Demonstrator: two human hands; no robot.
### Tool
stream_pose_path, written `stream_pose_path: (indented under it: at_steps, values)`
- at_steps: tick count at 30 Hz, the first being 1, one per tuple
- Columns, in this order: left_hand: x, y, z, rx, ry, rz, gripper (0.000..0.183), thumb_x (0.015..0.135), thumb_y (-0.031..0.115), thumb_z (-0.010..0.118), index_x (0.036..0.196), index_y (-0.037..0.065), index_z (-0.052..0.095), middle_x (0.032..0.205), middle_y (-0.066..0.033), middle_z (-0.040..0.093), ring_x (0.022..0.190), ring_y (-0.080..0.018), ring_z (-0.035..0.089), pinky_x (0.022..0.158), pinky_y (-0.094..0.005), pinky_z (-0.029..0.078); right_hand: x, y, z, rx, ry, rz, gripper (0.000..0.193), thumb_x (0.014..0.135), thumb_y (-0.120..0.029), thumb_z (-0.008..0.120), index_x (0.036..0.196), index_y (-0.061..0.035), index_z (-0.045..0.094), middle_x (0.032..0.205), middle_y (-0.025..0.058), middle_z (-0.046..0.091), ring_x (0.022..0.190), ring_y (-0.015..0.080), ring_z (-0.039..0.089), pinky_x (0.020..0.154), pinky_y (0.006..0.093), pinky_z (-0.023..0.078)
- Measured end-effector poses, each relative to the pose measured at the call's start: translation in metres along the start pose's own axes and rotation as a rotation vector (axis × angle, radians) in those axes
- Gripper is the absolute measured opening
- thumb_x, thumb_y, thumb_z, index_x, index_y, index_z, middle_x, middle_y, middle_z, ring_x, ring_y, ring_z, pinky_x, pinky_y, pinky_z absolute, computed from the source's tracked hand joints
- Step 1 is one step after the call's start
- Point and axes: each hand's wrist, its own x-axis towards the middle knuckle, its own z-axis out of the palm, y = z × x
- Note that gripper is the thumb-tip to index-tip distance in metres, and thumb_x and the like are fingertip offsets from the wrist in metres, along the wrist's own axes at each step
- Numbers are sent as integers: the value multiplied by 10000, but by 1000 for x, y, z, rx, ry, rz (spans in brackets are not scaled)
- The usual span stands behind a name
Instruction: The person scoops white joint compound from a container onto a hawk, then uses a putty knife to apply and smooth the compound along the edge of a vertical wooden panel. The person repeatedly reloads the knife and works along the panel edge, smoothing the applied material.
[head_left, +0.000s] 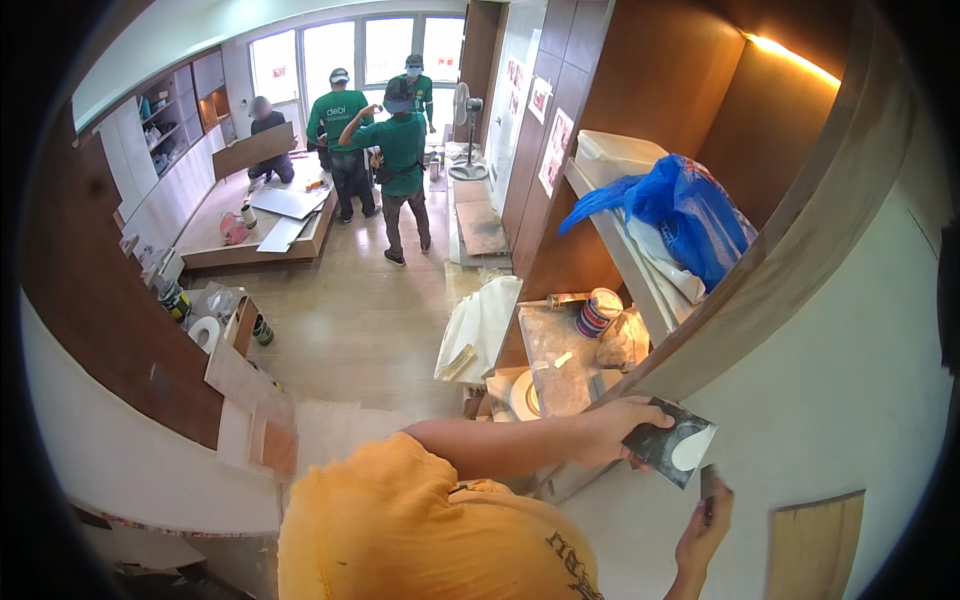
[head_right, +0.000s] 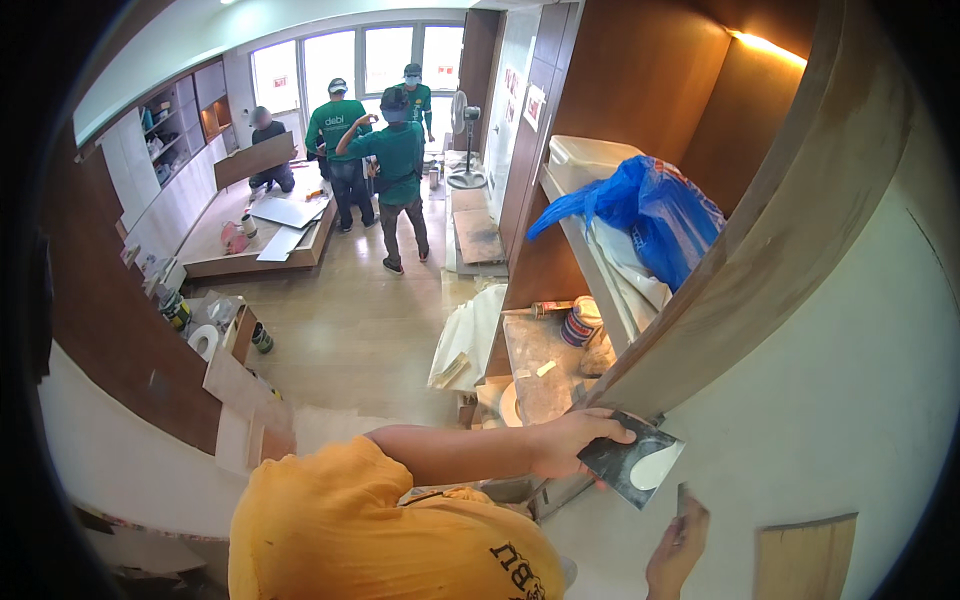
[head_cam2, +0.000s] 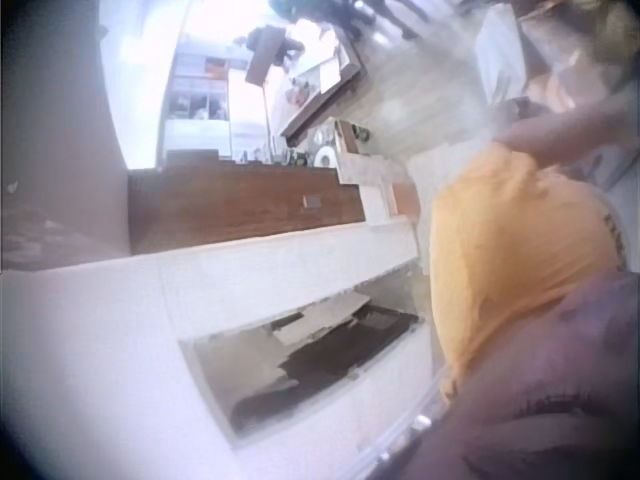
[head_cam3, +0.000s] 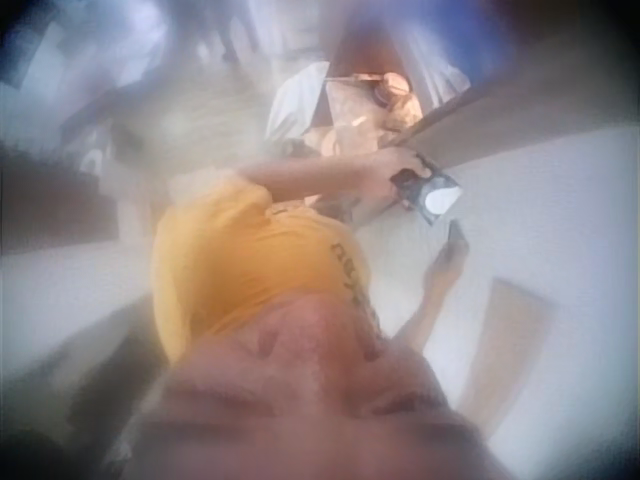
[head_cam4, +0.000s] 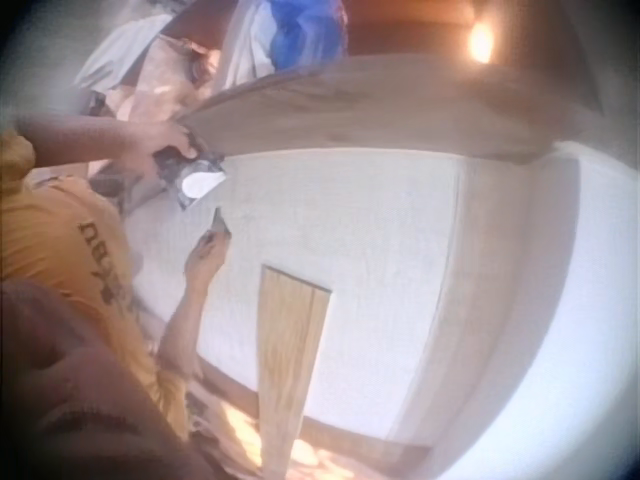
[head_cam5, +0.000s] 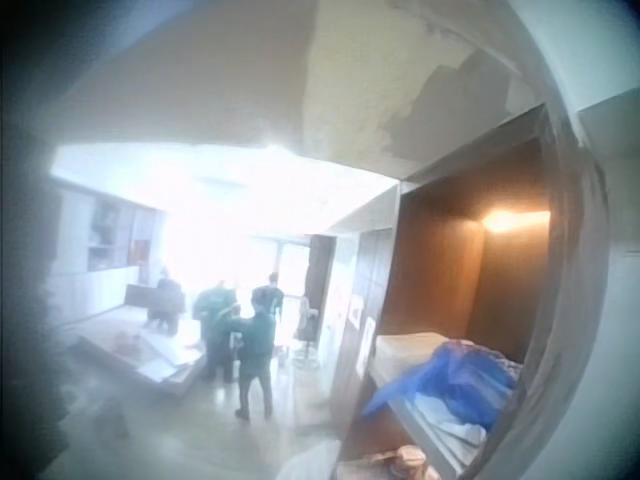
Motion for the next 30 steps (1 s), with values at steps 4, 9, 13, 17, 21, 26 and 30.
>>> stream_pose_path:
  at_steps: [4, 9, 13, 17, 21, 26, 30]
  values:
    - [0, -14, 0, -56, 0, -80, 272, 971, 215, 584, 1220, 105, 587, 1101, -57, 577, 1030, -202, 601, 737, -340, 559, 10, 11, 2, 808, 386, 416, 398, 929, -94, 553, 1311, 12, 526, 1298, 133, 540, 1195, 260, 530, 1025, 410, 436]
    - [4, -30, 24, -103, 100, -286, 275, 946, 280, 635, 1175, 129, 624, 1041, -29, 623, 995, -157, 575, 696, -290, 509, 2, 34, -7, 1630, 189, 539, 238, 915, -212, 645, 1092, -59, 602, 1026, 42, 628, 898, 161, 619, 794, 336, 525]
    - [13, -68, 40, -131, -15, -391, 213, 944, 295, 649, 1087, 136, 641, 898, 22, 643, 770, -121, 587, 596, -287, 441, 5, -33, 26, 1416, 622, 826, 271, 968, -378, 635, 969, -111, 594, 781, 0, 601, 639, 112, 565, 572, 279, 467]
    - [8, -82, 46, -121, 34, -363, 214, 962, 244, 624, 1121, 103, 639, 925, -7, 635, 772, -128, 566, 561, -276, 415, -19, -26, 39, 1374, 404, 813, 389, 931, -478, 656, 1035, -109, 597, 791, 6, 616, 702, 157, 616, 647, 277, 517]
    - [29, -81, 1, 91, -1, -87, 211, 955, 192, 598, 1121, 65, 625, 963, -46, 650, 821, -145, 607, 551, -249, 439, -63, 32, 26, 1316, -210, 687, 445, 828, -327, 779, 1123, -41, 610, 899, 34, 657, 828, 170, 650, 752, 322, 537]
    - [32, -34, 39, -239, 119, -199, 231, 910, 154, 593, 1104, 30, 600, 962, -83, 666, 776, -182, 646, 518, -259, 449, -39, 22, 18, 1491, 105, 775, 379, 842, -194, 725, 1145, -20, 579, 999, 64, 657, 864, 192, 655, 794, 325, 535]
    - [40, -13, 41, -142, 68, -92, 203, 895, 170, 585, 1060, 52, 602, 961, -66, 689, 789, -169, 657, 592, -300, 473, -38, 37, -9, 1445, 448, 759, 332, 828, -92, 660, 1146, -46, 575, 959, 56, 653, 830, 171, 646, 723, 335, 538]
